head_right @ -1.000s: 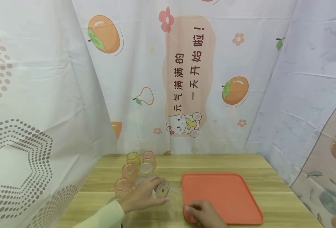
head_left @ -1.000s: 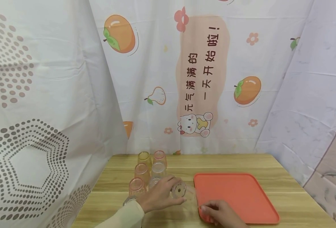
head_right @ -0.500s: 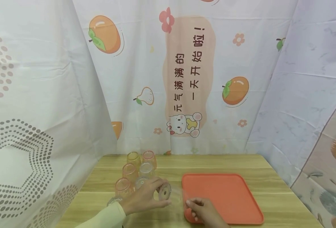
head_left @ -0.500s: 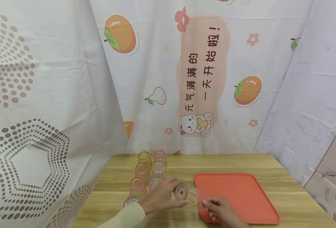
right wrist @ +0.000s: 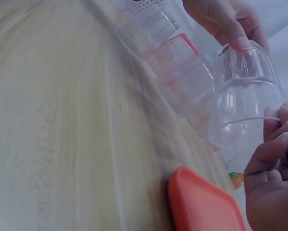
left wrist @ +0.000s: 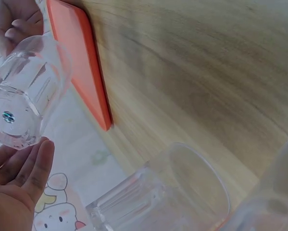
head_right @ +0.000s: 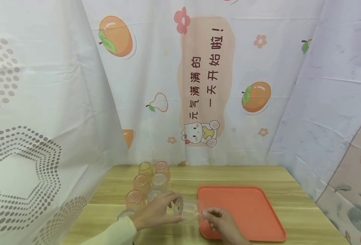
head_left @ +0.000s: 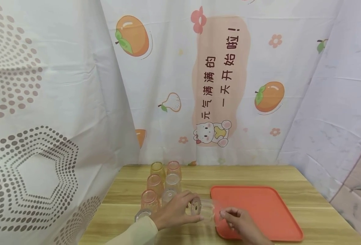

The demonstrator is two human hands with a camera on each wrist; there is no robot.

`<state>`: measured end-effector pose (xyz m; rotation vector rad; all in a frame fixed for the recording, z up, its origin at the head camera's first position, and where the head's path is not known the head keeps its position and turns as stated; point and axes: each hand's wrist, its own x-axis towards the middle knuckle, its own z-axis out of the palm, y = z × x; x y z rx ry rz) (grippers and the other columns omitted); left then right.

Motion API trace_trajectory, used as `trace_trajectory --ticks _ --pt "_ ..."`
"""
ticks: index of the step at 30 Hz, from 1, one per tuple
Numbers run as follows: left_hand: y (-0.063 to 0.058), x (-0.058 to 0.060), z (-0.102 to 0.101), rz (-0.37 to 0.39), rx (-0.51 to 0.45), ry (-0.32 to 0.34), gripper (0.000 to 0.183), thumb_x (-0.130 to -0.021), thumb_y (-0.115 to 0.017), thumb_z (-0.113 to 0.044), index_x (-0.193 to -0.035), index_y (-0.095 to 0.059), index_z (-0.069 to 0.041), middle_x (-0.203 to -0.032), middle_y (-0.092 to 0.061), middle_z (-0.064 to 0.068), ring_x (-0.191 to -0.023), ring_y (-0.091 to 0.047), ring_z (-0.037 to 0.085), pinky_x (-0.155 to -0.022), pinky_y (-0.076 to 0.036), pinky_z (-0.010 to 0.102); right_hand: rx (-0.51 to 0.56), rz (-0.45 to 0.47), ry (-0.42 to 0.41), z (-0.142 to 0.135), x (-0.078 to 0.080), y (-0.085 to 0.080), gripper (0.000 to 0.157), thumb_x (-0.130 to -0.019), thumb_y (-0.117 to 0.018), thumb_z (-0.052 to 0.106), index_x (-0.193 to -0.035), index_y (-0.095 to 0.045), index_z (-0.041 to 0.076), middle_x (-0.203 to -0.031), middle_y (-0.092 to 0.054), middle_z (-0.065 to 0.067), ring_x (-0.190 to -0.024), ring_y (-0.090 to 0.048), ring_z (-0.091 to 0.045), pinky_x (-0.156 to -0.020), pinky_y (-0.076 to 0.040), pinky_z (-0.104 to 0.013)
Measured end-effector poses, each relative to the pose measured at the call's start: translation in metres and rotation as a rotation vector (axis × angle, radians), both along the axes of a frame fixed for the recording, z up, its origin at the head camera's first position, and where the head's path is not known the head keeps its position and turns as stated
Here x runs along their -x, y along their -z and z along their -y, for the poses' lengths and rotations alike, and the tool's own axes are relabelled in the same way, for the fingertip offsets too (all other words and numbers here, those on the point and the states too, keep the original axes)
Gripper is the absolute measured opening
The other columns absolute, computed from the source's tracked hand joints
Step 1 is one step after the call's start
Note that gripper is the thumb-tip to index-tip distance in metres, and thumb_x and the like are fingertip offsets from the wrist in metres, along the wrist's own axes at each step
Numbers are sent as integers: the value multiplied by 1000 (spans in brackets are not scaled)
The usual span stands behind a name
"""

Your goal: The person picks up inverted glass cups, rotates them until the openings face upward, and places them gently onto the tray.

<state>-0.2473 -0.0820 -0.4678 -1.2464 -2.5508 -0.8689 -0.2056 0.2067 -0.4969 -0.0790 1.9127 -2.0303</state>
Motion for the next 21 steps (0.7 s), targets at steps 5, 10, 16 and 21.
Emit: trace_trajectory --ticks 5,10,16,21 --pt "2 1 -3 15 21 -31 63 -92 -71 -58 -133 -63 -12 -112 -63 -9 -100 -60 3 -82 -52 19 -66 -53 39 -1 2 -10 34 -101 -67 34 -114 -71 2 -89 -65 -1 -69 -47 -12 -65 -44 -30" --pt "2 0 -9 126 22 -73 63 -91 -73 -55 -135 -61 -12 -115 -64 -5 -100 -62 8 -79 -52 20 -119 -117 80 -2 4 -18 35 -99 -70 30 -115 -70 -1 -91 -67 -4 -67 -47 -12 -64 -45 -28" --pt "9 2 -11 187 72 -106 52 -89 -80 -44 -122 -70 -5 -104 -70 0 -84 -61 4 -70 -51 18 -207 -194 90 -8 5 -22 35 -99 -71 28 -114 -69 -3 -89 -66 -6 -69 -50 -11 -64 -45 -27" --pt "17 2 -10 209 94 -112 24 -91 -80 -31 -95 -76 -7 -79 -67 -8 -70 -57 -1 -63 -49 17 -278 -233 117 -16 8 -23 33 -97 -72 29 -112 -71 -1 -101 -71 -9 -88 -62 -21 -73 -53 -32"
